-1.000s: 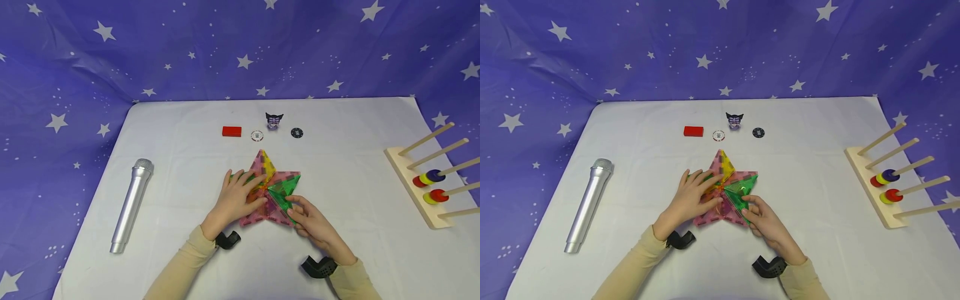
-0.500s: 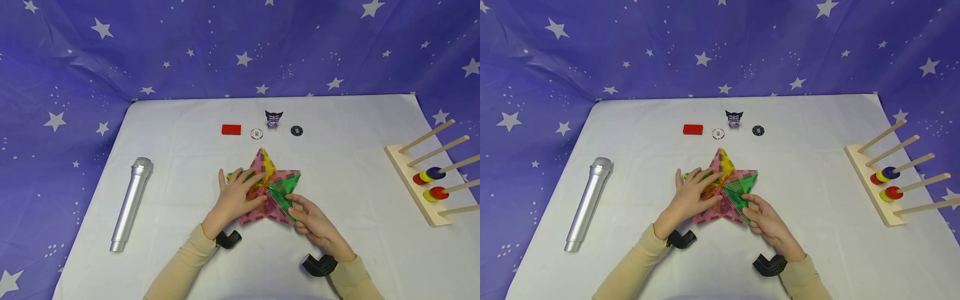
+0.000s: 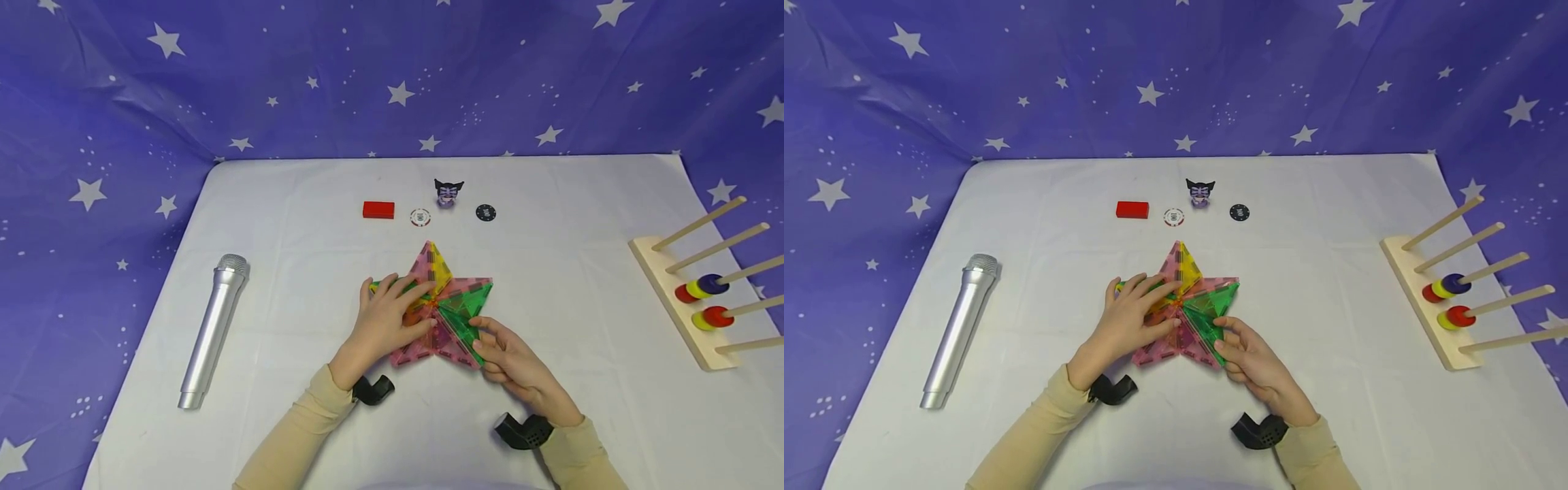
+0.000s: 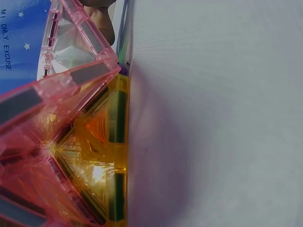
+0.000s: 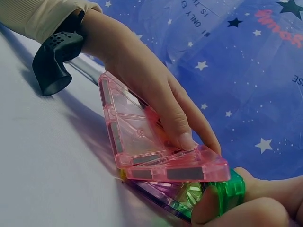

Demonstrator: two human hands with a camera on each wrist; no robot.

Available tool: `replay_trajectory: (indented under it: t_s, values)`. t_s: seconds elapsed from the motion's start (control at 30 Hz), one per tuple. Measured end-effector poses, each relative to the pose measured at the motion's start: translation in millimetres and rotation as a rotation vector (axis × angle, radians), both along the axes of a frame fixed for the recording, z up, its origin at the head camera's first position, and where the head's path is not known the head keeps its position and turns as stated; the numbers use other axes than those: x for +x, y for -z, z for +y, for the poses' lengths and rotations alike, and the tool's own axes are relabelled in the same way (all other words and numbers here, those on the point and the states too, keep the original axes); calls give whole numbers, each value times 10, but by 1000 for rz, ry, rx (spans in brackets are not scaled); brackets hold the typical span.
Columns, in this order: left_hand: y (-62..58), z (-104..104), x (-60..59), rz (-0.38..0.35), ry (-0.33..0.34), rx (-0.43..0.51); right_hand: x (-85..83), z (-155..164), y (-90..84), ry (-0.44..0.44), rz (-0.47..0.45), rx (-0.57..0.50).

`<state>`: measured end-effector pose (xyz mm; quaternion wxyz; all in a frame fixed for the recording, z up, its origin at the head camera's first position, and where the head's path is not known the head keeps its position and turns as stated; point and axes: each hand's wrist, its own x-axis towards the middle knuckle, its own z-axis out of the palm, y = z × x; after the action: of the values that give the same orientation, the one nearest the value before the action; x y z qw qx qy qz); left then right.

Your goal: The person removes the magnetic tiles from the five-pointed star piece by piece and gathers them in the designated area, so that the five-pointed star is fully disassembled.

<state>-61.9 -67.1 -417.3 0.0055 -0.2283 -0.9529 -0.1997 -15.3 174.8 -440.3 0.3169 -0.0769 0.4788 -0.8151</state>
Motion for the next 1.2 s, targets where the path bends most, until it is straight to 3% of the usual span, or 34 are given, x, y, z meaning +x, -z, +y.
replay_trajectory:
  t_s: [0.2, 0.3, 0.43, 0.67, 0.9, 1.07, 1.2]
  values:
    - [-12, -12, -8, -5, 4, -4, -11, 46, -63, -84, 33, -103]
    - [-28, 0, -21, 9, 11, -4, -16, 102, -103, -73, 52, -145]
    - [-33, 13, -29, 8, 6, 2, -26, 174, -137, 22, 51, -125]
    - [-2, 24, -9, 10, -1, 2, -72, 385, -229, 272, 72, 50]
    - [-5, 25, 13, 16, -1, 16, -246, 956, -348, 523, 126, 213]
    - [-8, -4, 15, 18, -5, 15, -458, 1335, -273, 602, 65, 290]
    - [-3, 13, 16, 26, 6, 21, -577, 1534, -208, 599, 18, 378]
